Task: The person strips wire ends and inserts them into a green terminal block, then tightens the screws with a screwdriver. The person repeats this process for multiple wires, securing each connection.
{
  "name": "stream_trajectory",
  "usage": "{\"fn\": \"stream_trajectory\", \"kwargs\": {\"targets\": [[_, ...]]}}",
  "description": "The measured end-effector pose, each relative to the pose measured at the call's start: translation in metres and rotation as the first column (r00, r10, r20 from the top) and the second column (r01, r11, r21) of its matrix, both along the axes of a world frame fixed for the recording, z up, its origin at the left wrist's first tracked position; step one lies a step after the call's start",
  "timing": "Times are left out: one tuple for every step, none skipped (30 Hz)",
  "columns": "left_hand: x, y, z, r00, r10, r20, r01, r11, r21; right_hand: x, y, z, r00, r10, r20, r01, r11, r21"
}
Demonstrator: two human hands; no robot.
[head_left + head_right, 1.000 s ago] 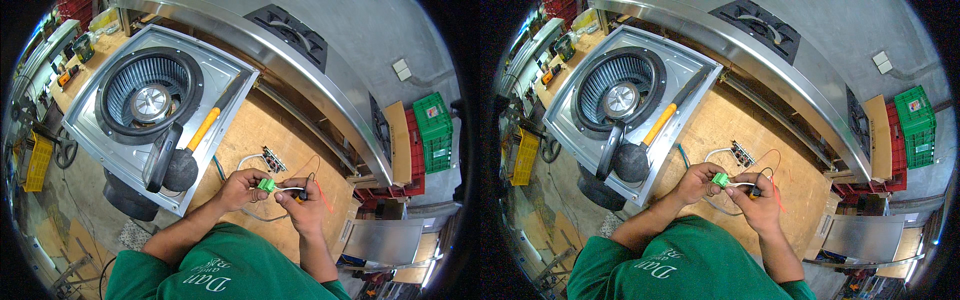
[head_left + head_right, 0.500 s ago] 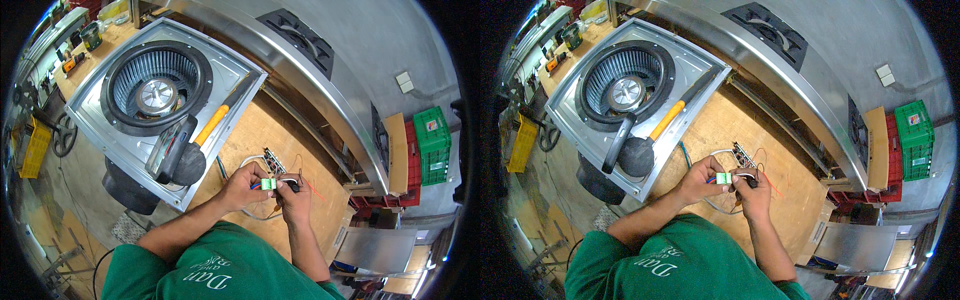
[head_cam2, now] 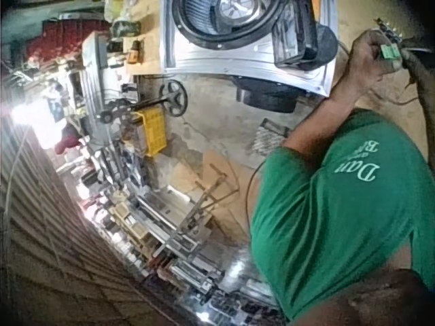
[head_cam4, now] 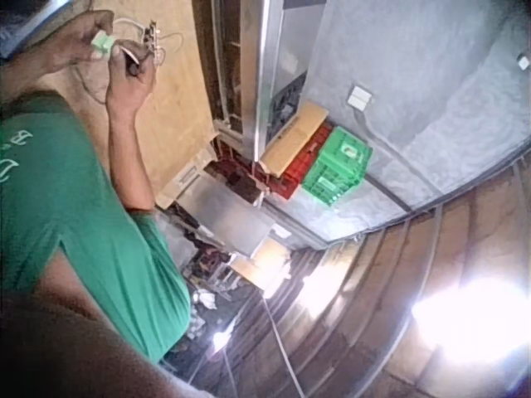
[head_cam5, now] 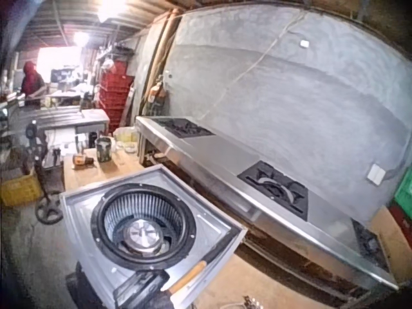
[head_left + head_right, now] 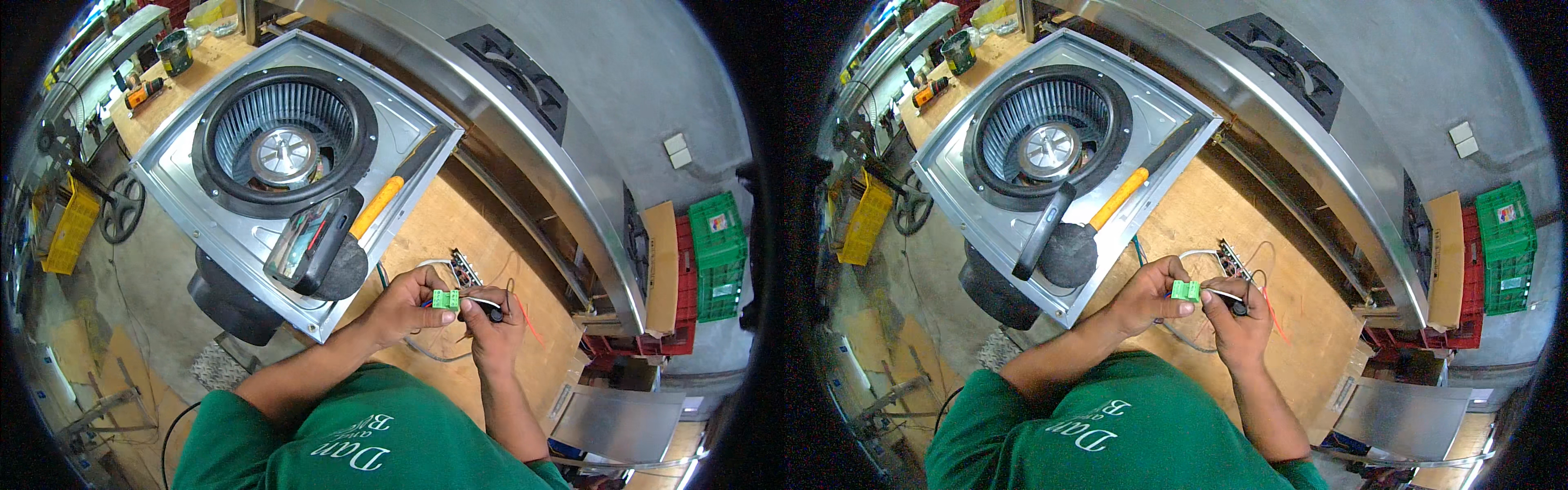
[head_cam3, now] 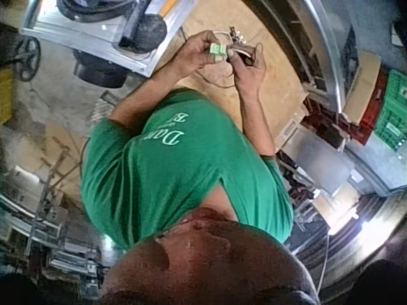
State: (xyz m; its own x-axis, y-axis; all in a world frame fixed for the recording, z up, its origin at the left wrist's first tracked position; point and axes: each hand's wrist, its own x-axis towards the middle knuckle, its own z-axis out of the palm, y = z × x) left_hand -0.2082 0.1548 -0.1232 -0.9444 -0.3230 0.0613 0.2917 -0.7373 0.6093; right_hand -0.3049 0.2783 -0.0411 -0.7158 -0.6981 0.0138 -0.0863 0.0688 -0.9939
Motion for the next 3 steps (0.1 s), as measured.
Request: {"fn": "stream_trajectory", "kwargs": {"targets": [[-0.0001, -0.0019, 0.0007, 1.0, -0.022, -0.013, 0.022, 1.0, 0.017, 0.0004, -0.0011, 0.0008, 0.998, 0.014, -0.053, -0.015, 1.0, -0.022], [-0.0009, -0.0037, 0.0019, 0.999, -0.043, -0.029, 0.044, 0.998, 0.033, 0.0, -0.002, 0.0016, 0.994, 0.027, -0.109, -0.032, 0.999, -0.044], [-0.0013, -0.0041, 0.0026, 0.998, -0.047, -0.029, 0.048, 0.998, 0.029, 0.0002, -0.0017, 0.0019, 0.994, 0.023, -0.11, -0.028, 0.998, -0.048]]}}
